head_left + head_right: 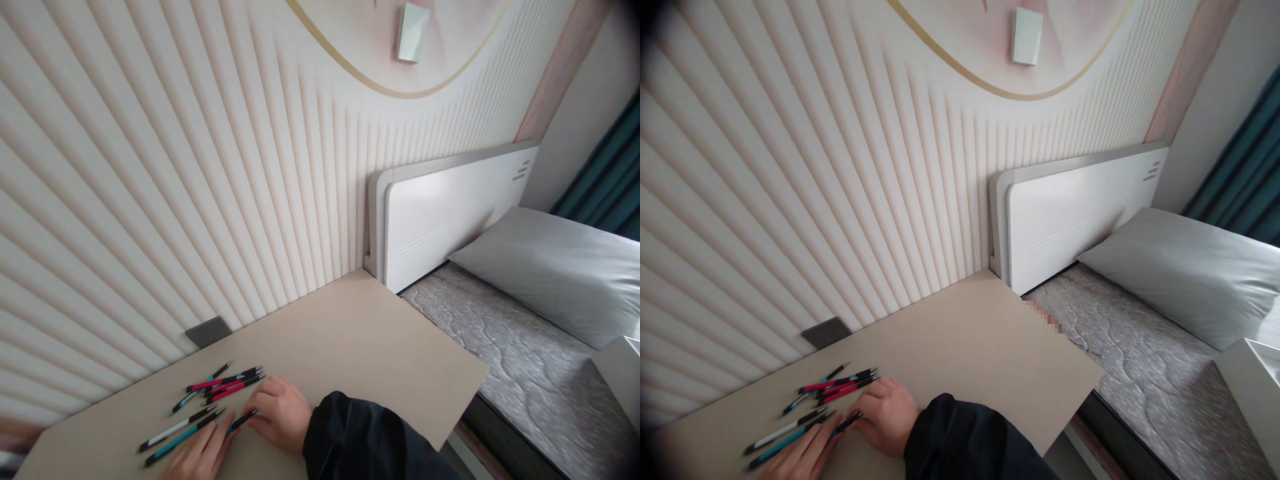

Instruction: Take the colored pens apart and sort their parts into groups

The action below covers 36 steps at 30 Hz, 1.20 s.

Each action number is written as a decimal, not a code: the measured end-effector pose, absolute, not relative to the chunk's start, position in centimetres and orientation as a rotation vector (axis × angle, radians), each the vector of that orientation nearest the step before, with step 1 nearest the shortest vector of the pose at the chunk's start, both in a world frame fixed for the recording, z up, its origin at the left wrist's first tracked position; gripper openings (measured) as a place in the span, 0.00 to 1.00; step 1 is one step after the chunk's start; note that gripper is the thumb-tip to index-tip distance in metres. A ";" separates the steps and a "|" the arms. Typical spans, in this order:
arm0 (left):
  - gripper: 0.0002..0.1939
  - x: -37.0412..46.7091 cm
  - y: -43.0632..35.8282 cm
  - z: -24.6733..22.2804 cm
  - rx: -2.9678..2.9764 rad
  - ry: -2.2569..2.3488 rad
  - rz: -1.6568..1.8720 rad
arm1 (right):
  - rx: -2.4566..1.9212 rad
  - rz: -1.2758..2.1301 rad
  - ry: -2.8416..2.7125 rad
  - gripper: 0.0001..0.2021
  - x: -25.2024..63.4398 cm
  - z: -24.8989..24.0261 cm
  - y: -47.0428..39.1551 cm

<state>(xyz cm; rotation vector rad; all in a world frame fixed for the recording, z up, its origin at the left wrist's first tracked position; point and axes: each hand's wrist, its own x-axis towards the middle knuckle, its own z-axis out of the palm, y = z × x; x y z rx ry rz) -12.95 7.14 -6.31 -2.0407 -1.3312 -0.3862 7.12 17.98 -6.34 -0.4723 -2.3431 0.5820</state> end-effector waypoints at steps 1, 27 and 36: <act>0.15 -12.9 6.6 -6.1 -2.035 -1.345 -0.389 | -0.482 0.587 -2.340 0.10 6.8 -6.3 17.5; 0.07 -13.6 4.0 -5.3 -2.051 -1.730 -0.377 | -0.631 1.021 -2.105 0.13 3.0 -8.3 14.5; 0.09 -13.5 3.3 -5.6 -2.081 -1.788 -0.453 | -0.577 1.077 -2.153 0.12 3.7 -8.1 14.4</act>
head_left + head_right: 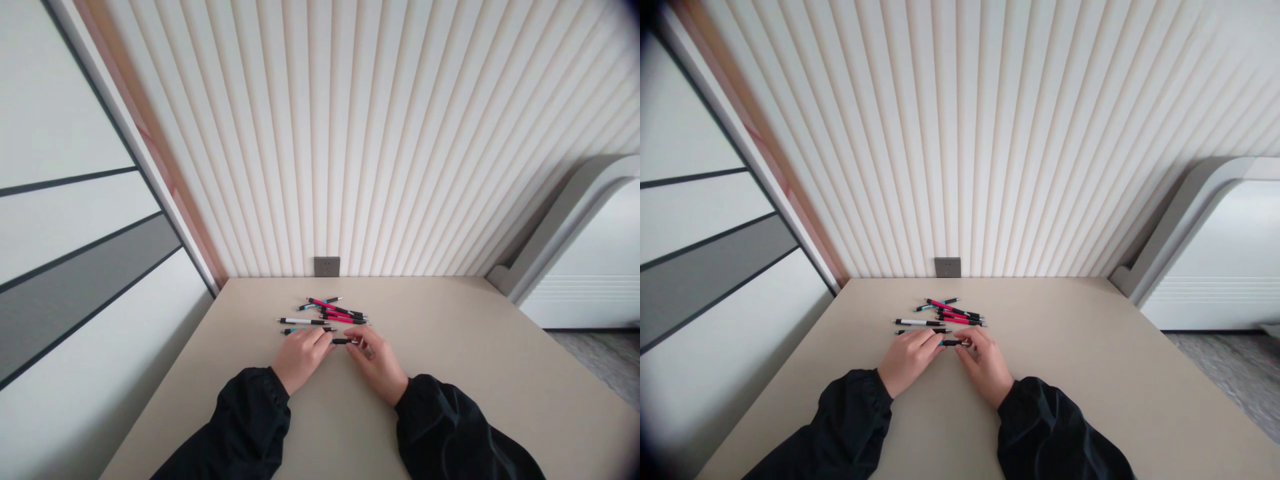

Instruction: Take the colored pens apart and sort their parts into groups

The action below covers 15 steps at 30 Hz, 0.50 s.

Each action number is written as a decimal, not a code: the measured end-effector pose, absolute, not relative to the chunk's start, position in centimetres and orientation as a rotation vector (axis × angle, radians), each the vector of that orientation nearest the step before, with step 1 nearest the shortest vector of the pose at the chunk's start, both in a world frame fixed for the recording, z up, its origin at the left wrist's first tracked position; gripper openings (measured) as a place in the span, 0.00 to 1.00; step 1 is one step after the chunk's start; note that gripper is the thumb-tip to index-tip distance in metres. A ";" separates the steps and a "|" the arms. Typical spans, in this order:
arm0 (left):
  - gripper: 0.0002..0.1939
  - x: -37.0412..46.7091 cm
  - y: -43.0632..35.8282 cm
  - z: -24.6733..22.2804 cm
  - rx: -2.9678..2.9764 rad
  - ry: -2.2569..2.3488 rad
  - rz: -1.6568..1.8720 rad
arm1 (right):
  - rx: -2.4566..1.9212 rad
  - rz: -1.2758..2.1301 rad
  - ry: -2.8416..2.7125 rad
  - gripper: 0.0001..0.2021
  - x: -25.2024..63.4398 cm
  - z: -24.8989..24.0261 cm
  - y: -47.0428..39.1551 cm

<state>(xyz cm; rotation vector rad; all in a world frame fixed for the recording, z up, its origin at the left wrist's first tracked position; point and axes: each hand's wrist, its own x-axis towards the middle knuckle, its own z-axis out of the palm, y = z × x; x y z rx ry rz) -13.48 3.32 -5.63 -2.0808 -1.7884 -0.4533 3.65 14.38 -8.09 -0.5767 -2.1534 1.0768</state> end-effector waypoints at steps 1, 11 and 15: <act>0.10 -13.4 3.3 -5.6 -2.081 -1.793 -0.447 | -0.580 1.088 -2.169 0.13 3.7 -8.0 14.3; 0.09 -12.3 3.3 -5.7 -2.090 -1.849 -0.403 | -0.536 1.132 -2.198 0.11 3.8 -7.9 14.1; 0.08 -12.1 3.3 -5.3 -2.110 -1.829 -0.418 | -0.550 1.157 -2.204 0.12 3.8 -7.6 14.1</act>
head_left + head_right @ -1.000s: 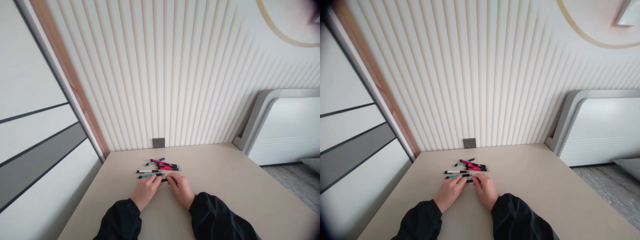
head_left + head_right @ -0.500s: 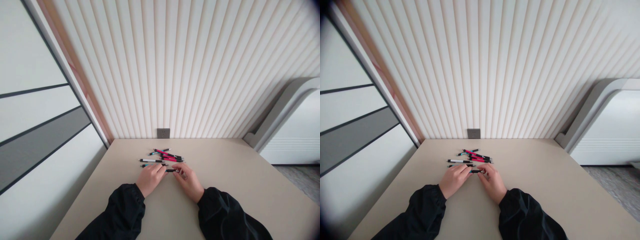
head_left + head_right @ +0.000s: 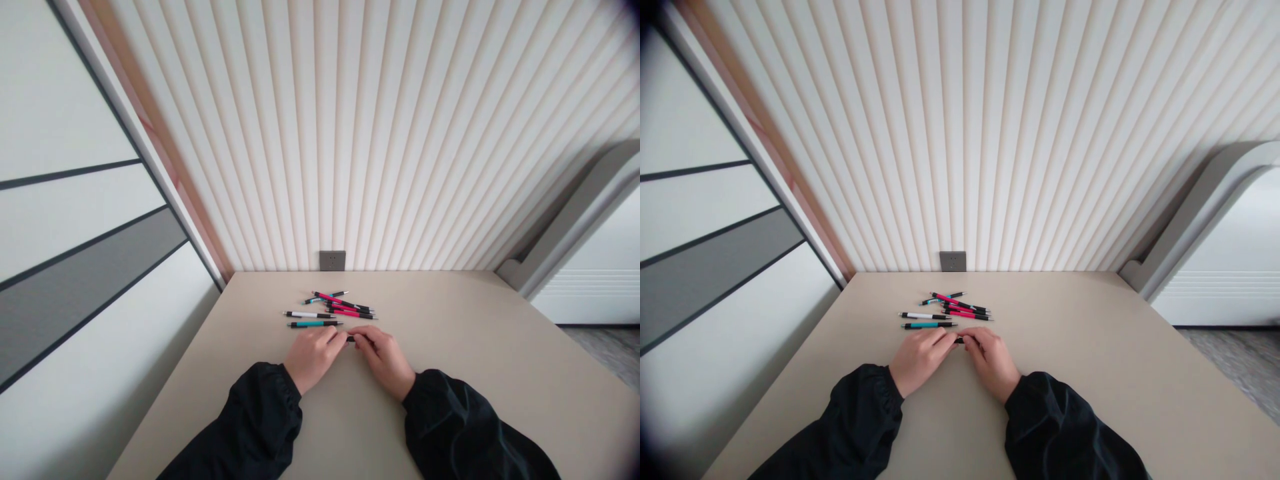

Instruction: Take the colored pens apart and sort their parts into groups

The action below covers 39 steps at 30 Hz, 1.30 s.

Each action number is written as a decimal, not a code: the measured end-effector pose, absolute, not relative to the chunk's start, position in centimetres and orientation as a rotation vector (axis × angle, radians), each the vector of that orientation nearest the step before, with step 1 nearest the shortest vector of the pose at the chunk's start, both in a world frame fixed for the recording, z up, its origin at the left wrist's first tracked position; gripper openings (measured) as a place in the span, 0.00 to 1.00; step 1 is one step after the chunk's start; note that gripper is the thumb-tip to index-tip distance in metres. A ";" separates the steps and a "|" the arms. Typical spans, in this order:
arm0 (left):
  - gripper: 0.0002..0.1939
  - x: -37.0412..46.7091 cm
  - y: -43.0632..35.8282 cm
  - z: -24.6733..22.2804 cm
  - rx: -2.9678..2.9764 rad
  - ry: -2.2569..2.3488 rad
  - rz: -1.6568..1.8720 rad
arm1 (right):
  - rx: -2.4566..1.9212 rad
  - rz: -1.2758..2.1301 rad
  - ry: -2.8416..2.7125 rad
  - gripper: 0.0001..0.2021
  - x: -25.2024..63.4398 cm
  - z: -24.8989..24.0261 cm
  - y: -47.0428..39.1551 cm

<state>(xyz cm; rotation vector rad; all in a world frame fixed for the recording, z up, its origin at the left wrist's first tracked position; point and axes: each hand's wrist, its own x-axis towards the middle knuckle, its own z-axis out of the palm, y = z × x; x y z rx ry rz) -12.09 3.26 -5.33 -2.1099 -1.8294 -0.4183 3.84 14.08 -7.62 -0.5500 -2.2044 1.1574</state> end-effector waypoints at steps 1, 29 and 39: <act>0.08 -12.1 3.2 -5.3 -2.104 -1.829 -0.421 | -0.547 1.141 -2.200 0.12 3.9 -7.5 14.1; 0.09 -12.5 3.0 -5.2 -1.997 -2.142 -0.371 | -0.929 1.295 -1.616 0.16 4.4 -8.4 17.1; 0.08 -12.3 2.9 -4.9 -2.006 -2.113 -0.419 | -0.903 1.287 -1.806 0.11 4.5 -8.2 15.9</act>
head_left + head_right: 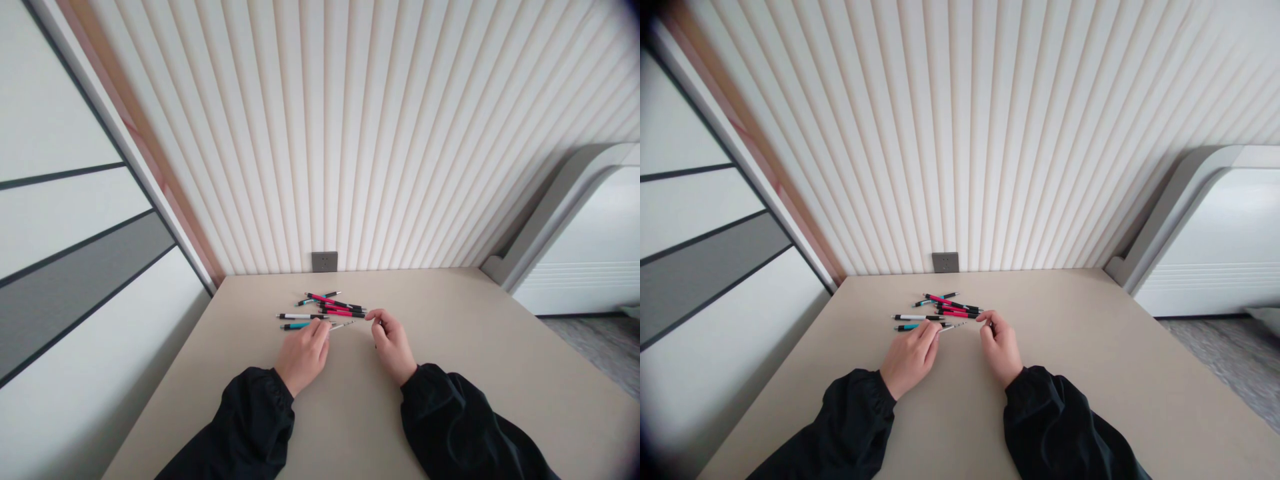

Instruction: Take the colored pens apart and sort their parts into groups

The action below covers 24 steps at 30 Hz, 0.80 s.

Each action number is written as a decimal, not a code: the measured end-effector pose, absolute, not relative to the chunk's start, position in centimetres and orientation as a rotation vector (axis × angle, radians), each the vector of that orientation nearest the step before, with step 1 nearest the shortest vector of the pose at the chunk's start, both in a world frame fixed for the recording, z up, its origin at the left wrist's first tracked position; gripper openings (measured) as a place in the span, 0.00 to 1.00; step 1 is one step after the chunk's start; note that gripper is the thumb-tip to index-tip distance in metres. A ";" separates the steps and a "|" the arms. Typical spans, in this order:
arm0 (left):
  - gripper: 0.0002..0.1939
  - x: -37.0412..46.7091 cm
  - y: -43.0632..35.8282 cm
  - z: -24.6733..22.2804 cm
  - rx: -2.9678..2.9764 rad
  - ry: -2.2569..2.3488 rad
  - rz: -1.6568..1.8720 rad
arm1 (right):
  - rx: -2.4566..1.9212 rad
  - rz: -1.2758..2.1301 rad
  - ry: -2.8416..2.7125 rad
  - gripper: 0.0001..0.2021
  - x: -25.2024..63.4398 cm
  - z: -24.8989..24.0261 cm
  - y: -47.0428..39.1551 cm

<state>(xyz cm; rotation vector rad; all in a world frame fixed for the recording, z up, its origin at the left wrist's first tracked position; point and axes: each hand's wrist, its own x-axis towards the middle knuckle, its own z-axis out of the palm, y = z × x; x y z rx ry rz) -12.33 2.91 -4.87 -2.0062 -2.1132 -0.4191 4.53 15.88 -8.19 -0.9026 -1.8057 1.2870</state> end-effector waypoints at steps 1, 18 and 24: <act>0.08 -12.3 2.9 -4.9 -2.009 -2.109 -0.416 | -0.900 1.303 -1.829 0.12 4.4 -8.1 15.7; 0.10 -12.6 2.9 -5.5 -2.029 -1.999 -0.389 | -0.766 1.234 -2.011 0.14 4.1 -7.6 15.3; 0.10 -12.7 2.9 -5.7 -2.036 -2.014 -0.337 | -0.745 1.217 -2.035 0.13 4.1 -7.4 15.4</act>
